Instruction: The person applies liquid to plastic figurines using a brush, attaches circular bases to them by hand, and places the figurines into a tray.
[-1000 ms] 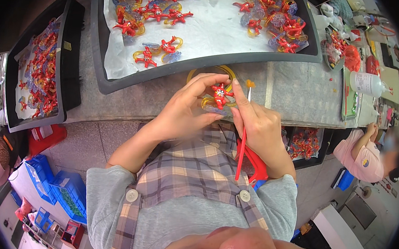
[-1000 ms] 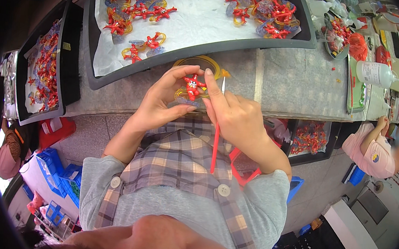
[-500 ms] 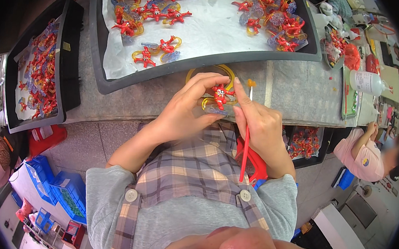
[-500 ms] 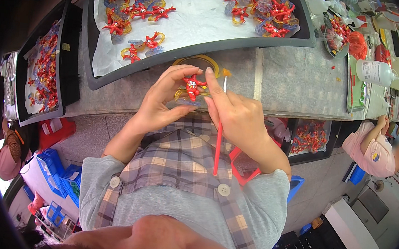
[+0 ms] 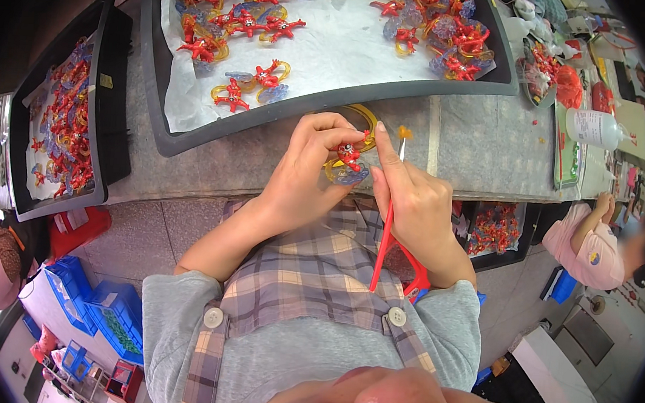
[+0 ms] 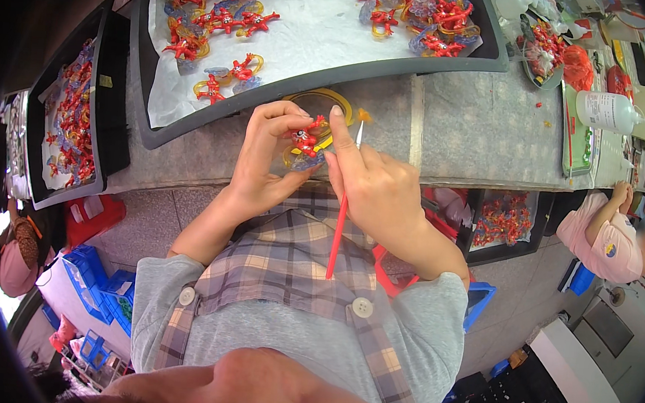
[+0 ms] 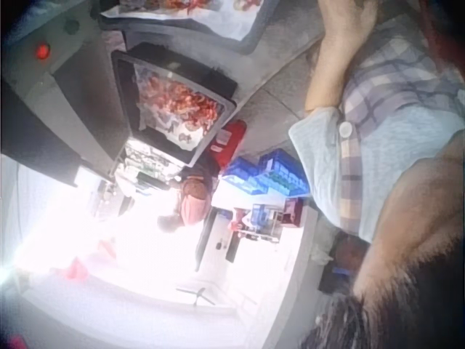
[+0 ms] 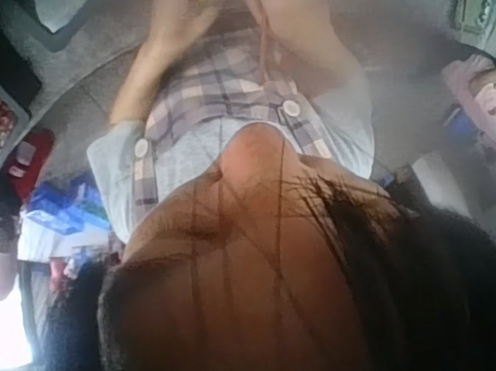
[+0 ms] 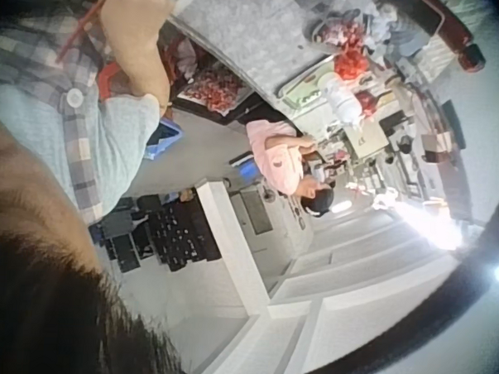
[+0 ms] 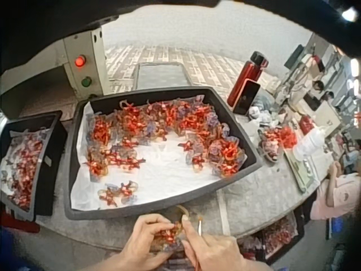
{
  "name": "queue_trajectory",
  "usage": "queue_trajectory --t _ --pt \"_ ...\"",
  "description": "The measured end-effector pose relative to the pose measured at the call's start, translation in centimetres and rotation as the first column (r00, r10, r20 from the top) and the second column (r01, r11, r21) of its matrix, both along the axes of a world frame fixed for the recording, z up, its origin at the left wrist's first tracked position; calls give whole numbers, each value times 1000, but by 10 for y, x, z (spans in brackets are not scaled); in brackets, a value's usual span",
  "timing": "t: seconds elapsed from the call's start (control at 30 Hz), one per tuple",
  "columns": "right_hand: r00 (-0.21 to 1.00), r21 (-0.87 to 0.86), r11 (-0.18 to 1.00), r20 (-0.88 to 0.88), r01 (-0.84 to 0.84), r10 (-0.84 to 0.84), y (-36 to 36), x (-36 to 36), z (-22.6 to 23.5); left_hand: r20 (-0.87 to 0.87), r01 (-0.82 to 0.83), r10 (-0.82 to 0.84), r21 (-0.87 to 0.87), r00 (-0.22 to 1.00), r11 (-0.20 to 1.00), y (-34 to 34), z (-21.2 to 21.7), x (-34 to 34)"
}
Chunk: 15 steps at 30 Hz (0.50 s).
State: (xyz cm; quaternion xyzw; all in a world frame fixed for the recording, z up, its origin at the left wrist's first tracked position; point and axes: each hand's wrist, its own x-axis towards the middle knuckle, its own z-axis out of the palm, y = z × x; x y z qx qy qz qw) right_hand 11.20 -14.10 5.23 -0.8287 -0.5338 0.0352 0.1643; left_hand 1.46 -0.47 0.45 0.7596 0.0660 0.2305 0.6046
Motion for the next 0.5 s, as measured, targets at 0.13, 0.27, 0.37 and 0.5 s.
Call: queue_trajectory --t 0.13,0.27,0.37,0.5 --pt "999 22 1000 54 -7 6 0 3 -5 2 12 -12 -8 1000 1000 -1 1 0" --pt "994 13 1000 106 -21 20 1 4 -6 -11 6 -6 -9 1000 1000 0 1 1" --pt "992 14 999 119 -30 28 1 4 -6 -8 8 -8 -8 1000 1000 0 0 1" --pt "992 6 999 125 -32 31 2 5 -5 5 -2 2 6 1000 1000 0 0 1"
